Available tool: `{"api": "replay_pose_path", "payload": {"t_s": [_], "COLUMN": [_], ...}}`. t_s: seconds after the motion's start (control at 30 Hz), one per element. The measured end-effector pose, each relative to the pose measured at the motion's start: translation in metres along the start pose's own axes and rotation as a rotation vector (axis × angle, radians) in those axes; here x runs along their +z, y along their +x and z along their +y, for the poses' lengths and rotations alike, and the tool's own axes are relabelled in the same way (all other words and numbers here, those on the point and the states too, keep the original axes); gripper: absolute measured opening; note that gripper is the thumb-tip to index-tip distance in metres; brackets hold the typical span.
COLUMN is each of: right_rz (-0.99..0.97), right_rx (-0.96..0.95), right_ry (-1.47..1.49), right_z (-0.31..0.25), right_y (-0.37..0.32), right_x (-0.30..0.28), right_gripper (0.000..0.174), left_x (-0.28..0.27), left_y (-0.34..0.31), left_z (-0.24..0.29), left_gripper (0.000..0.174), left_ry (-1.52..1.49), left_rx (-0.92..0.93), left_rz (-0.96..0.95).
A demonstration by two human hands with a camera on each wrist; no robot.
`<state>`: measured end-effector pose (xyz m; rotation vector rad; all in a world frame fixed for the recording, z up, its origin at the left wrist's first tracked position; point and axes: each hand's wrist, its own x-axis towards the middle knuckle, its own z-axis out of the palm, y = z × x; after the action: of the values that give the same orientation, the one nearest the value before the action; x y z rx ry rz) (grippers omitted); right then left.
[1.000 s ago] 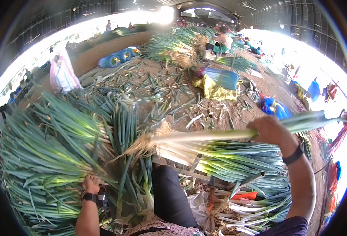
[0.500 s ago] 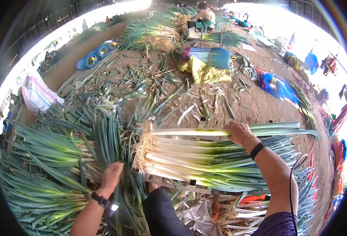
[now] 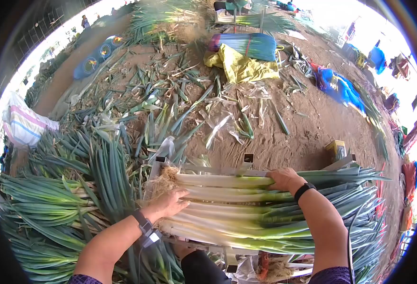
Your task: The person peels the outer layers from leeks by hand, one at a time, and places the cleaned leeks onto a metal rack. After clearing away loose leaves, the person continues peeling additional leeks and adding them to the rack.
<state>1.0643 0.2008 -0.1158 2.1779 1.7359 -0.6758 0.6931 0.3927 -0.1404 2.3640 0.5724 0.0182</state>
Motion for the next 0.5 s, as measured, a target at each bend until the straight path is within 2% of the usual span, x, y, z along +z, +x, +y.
{"api": "replay_pose_path", "payload": {"t_s": [0.1, 0.2, 0.3, 0.4, 0.5], "right_rz": [-0.083, -0.159, -0.152, -0.145, -0.147], "right_rx": [0.007, 0.053, -0.021, -0.062, -0.051], "right_ry": [0.004, -0.055, -0.036, -0.015, 0.003], "right_z": [0.005, -0.009, -0.015, -0.011, -0.019], "right_y": [0.011, 0.021, 0.036, 0.045, 0.031], "right_x": [0.003, 0.006, 0.011, 0.021, 0.003], "right_gripper": [0.055, 0.061, 0.063, 0.065, 0.062], "left_x": [0.009, 0.018, 0.013, 0.014, 0.009], "left_y": [0.013, 0.029, 0.047, 0.045, 0.045], "left_z": [-0.010, -0.019, -0.005, -0.009, -0.013], "left_gripper": [0.046, 0.052, 0.056, 0.059, 0.058], "left_ry": [-0.009, 0.148, 0.210, 0.170, 0.137], "left_rx": [-0.030, 0.067, -0.147, -0.135, -0.132], "left_rz": [-0.003, -0.023, -0.222, -0.194, -0.171]}}
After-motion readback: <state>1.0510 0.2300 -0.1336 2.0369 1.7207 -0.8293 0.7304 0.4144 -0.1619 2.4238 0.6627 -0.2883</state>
